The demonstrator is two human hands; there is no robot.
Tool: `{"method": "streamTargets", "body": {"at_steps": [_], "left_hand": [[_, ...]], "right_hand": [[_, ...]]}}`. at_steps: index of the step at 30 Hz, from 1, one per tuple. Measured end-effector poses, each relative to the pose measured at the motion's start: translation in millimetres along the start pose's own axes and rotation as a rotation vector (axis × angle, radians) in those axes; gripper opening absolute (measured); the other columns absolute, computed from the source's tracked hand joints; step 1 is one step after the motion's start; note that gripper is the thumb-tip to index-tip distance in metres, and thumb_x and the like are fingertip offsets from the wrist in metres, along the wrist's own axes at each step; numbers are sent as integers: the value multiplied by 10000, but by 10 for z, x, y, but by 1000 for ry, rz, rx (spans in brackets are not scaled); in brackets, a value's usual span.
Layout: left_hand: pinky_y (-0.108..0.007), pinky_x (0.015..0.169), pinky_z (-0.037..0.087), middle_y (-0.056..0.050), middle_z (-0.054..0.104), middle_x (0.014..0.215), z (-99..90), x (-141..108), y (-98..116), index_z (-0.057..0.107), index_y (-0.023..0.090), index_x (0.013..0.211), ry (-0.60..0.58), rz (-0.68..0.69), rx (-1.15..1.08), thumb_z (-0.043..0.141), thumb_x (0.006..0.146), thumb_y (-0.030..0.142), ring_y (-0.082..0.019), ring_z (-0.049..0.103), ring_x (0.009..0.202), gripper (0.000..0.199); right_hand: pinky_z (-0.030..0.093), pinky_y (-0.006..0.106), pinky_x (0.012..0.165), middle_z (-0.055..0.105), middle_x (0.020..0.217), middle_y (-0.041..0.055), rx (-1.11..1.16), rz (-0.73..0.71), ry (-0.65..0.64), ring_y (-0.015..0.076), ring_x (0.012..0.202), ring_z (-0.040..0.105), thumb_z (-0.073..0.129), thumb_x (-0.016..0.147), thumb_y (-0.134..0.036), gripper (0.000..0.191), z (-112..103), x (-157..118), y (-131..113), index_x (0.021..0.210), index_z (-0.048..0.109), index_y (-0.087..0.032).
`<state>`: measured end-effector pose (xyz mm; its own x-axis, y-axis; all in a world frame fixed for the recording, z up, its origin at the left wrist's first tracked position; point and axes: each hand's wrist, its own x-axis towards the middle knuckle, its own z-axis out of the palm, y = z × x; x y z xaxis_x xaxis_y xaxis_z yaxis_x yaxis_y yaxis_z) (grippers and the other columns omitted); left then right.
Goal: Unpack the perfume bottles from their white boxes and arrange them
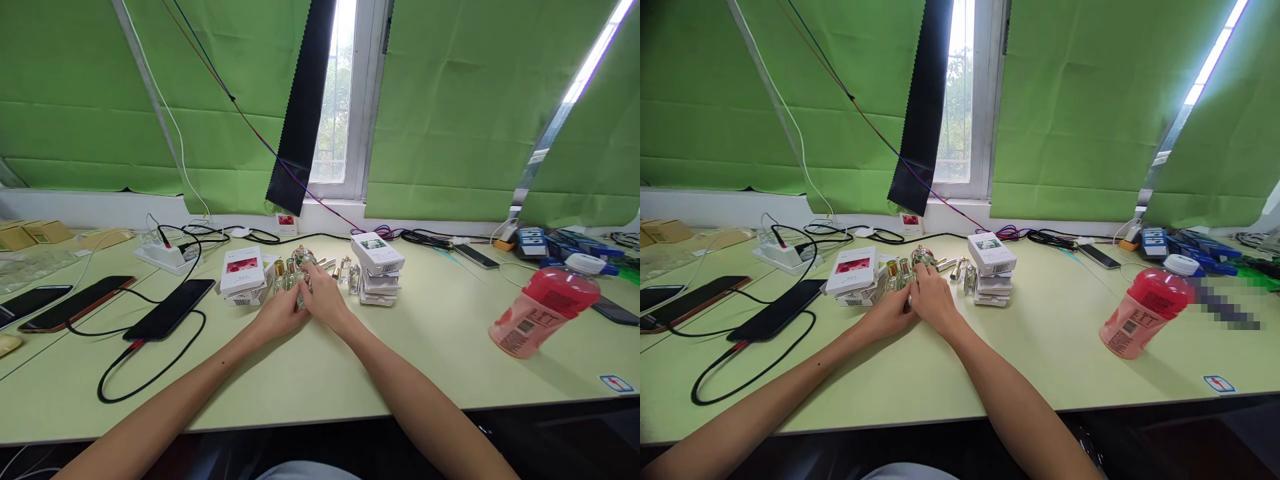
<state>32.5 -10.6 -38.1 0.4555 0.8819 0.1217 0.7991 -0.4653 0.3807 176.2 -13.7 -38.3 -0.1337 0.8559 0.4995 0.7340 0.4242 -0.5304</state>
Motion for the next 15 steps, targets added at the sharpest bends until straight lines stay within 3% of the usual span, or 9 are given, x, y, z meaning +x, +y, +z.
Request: {"method": "streamTargets", "body": {"at_steps": [9,15], "left_hand": [[-292,564,317,-36,655,717,14,10,-11,551,179,1089,3,3,-14,491,850,382,-214,585,633,319],[-288,553,308,-16,623,674,25,7,-23,540,181,1147,3,-3,-14,480,863,393,-211,570,598,359]], "right_hand": [[503,363,812,654,1079,95,34,-13,11,232,905,633,433,986,-215,247,-8,17,9,1187,574,-197],[492,381,896,668,1170,133,125,-31,25,248,1040,632,397,1011,-215,299,1,14,18,1251,562,-147]]}}
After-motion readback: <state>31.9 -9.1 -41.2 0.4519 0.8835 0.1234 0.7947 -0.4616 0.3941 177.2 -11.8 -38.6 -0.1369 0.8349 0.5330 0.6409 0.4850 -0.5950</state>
